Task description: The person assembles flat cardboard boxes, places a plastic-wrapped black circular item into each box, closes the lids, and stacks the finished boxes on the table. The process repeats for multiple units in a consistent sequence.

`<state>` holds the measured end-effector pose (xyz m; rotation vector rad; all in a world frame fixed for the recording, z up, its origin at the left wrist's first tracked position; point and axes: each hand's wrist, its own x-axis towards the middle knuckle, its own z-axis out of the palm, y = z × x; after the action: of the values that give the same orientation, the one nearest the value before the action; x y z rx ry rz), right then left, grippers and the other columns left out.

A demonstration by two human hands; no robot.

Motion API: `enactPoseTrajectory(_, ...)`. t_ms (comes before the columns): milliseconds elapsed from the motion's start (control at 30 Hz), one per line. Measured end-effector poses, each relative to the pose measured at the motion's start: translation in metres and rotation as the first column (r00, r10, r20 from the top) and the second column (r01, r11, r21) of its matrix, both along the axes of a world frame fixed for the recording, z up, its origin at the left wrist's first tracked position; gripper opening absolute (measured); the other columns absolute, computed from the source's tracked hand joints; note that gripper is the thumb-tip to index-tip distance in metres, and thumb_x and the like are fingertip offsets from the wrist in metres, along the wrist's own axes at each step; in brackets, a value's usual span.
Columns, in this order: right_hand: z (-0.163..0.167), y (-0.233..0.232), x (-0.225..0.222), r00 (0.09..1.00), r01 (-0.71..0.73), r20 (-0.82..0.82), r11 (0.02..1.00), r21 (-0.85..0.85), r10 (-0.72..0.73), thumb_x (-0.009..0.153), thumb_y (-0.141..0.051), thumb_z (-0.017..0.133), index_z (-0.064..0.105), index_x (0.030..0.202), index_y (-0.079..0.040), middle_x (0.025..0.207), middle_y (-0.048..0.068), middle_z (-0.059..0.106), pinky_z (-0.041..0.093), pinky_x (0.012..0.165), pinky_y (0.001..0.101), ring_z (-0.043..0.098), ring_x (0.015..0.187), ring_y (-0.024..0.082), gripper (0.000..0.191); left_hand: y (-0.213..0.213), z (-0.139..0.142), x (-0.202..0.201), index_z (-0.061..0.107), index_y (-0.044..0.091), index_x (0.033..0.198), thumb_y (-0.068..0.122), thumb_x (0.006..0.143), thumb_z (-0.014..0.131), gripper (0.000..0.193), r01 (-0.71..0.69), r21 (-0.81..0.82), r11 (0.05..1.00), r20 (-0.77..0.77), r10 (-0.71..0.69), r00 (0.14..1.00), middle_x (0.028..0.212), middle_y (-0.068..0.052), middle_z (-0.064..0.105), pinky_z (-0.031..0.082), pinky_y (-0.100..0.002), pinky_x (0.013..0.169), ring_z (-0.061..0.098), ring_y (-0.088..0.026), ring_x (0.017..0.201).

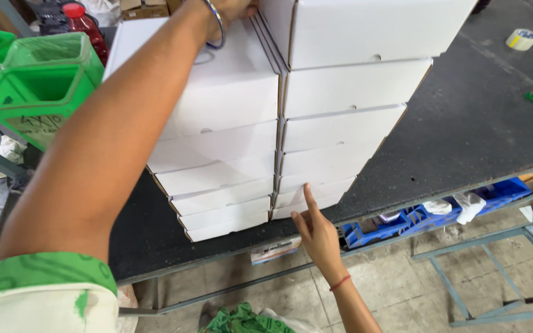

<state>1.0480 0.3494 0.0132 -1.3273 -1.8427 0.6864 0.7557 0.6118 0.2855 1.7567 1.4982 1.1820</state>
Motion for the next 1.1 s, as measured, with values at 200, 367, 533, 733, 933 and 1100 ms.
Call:
enactPoseTrajectory(200, 0.032, 0.001, 0.001, 0.991, 0.060, -0.129, 0.982, 0.180, -0.037, 0.096, -0.021, 0.068, 0.041, 0.156, -0.017, 0.083, 0.006, 0.074, 0.046, 0.047, 0.0306, 0.054, 0.052, 0.010, 0.065, -0.001, 0.004, 0.004, 0.070, 0.009, 0.092, 0.042, 0.095, 0.052, 0.038, -0.016, 0.014, 1.000, 0.004, 0.016, 1.000, 0.091, 0.001, 0.073, 0.056, -0.029, 0.087, 0.069, -0.010, 0.090)
enactPoseTrajectory(367, 0.054, 0.006, -0.003, 0.997, 0.030, -0.073, 0.986, 0.161, -0.019, 0.096, -0.023, 0.067, 0.044, 0.156, -0.019, 0.073, 0.005, 0.074, 0.048, 0.050, 0.0256, 0.057, 0.050, 0.006, 0.064, -0.025, 0.019, 0.018, 0.060, 0.005, 0.100, 0.064, 0.096, 0.047, 0.061, 0.006, 0.005, 1.000, -0.021, -0.006, 1.000, 0.086, -0.001, 0.055, 0.056, -0.032, 0.082, 0.062, -0.012, 0.085)
enactPoseTrajectory(533, 0.071, 0.005, -0.001, 0.988, 0.083, -0.144, 0.965, 0.250, -0.048, 0.097, -0.022, 0.068, 0.047, 0.153, -0.017, 0.078, 0.003, 0.076, 0.044, 0.044, 0.0268, 0.057, 0.050, 0.007, 0.061, -0.051, 0.031, 0.028, 0.058, 0.012, 0.128, 0.070, 0.085, 0.048, 0.073, -0.003, 0.072, 0.997, -0.080, 0.008, 0.997, 0.092, -0.004, 0.059, 0.055, -0.032, 0.076, 0.064, -0.014, 0.086)
enactPoseTrajectory(733, 0.091, 0.016, -0.003, 0.995, 0.081, -0.073, 0.962, 0.260, -0.064, 0.095, -0.022, 0.068, 0.041, 0.156, -0.015, 0.072, 0.004, 0.073, 0.044, 0.044, 0.0256, 0.055, 0.046, 0.007, 0.067, -0.044, 0.031, 0.029, 0.048, 0.011, 0.137, 0.070, 0.081, 0.053, 0.081, 0.006, 0.097, 0.995, -0.028, -0.003, 1.000, 0.103, -0.006, 0.061, 0.057, -0.032, 0.072, 0.066, -0.014, 0.087)
enactPoseTrajectory(933, 0.110, 0.021, 0.007, 0.994, 0.044, -0.111, 0.913, 0.405, 0.001, 0.100, -0.021, 0.066, 0.044, 0.156, -0.013, 0.077, 0.002, 0.076, 0.047, 0.046, 0.0242, 0.062, 0.054, 0.004, 0.061, -0.025, 0.025, 0.022, 0.051, 0.004, 0.136, 0.070, 0.083, 0.053, 0.085, 0.033, 0.077, 0.996, -0.019, -0.032, 0.999, 0.096, -0.007, 0.057, 0.052, -0.030, 0.065, 0.060, -0.013, 0.078)
enactPoseTrajectory(1100, 0.137, 0.034, 0.008, 0.992, 0.067, -0.129, 0.848, 0.526, 0.002, 0.101, -0.021, 0.066, 0.035, 0.159, -0.010, 0.079, 0.003, 0.075, 0.045, 0.044, 0.0247, 0.059, 0.051, 0.006, 0.067, -0.024, 0.025, 0.024, 0.047, 0.005, 0.135, 0.070, 0.081, 0.055, 0.084, 0.033, 0.057, 0.998, 0.017, -0.034, 0.999, 0.093, -0.006, 0.058, 0.049, -0.029, 0.063, 0.058, -0.013, 0.075)
